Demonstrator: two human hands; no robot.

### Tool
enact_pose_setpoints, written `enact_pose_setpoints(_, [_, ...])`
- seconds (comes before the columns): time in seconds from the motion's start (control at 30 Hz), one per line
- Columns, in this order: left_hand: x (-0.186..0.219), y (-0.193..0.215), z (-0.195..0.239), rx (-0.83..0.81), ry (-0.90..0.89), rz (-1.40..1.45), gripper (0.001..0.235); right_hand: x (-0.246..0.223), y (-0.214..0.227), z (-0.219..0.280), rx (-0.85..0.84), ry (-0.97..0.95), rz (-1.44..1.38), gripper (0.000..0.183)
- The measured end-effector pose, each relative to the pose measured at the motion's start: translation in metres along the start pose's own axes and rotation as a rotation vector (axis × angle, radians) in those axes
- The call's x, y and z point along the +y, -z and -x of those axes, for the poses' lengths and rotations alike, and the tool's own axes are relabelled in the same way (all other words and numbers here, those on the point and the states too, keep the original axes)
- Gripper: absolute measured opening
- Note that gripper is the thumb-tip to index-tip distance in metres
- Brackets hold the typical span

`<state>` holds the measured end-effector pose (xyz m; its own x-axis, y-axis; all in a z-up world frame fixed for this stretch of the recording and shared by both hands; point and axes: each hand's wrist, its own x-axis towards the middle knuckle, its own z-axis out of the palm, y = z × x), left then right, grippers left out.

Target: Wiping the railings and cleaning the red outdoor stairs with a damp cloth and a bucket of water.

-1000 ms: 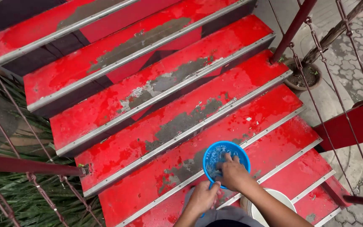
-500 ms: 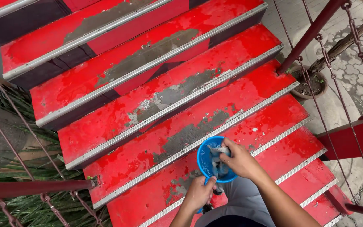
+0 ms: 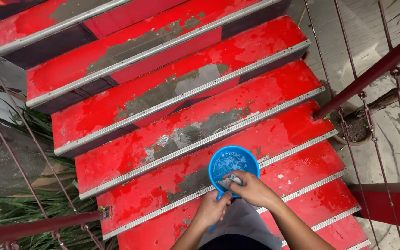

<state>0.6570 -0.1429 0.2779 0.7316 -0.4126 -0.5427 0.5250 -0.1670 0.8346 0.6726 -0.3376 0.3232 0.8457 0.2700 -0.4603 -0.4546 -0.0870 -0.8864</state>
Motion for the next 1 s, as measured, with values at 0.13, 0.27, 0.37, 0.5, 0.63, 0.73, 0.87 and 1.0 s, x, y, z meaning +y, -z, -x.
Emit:
enact_pose_setpoints(0.13, [0.034,-0.005,-0.015,0.014,-0.051,0.072,0.034,-0.035,0.031,-0.011,0.024,0.157,0.622,0.035])
enact_pose_setpoints(0.27, [0.056,-0.011,-0.035,0.029,-0.008,0.010,0.033,-0.043,0.054,-0.020,0.026,0.295,0.778,0.050])
enact_pose_setpoints(0.37, [0.082,-0.017,-0.042,0.012,0.006,-0.030,0.030,-0.074,0.067,-0.018,-0.005,0.189,0.809,0.057])
enact_pose_setpoints(0.5, [0.087,-0.016,-0.081,-0.043,0.041,-0.007,0.032,-0.108,0.090,-0.041,-0.120,-0.146,0.849,0.061])
enact_pose_setpoints(0.63, [0.104,-0.019,-0.113,-0.057,0.036,-0.003,0.034,-0.118,0.120,-0.071,-0.161,-0.129,0.821,0.053])
enact_pose_setpoints(0.73, [0.135,-0.013,-0.139,-0.026,-0.039,-0.062,0.035,-0.150,0.142,-0.101,-0.131,-0.087,0.784,0.055])
enact_pose_setpoints(0.87, [0.187,-0.001,-0.121,-0.026,0.020,-0.075,0.035,-0.205,0.135,-0.093,-0.006,-0.112,0.531,0.052])
enact_pose_setpoints(1.0, [0.245,0.014,-0.136,-0.016,-0.005,0.016,0.029,-0.279,0.143,-0.104,0.274,0.111,0.361,0.077])
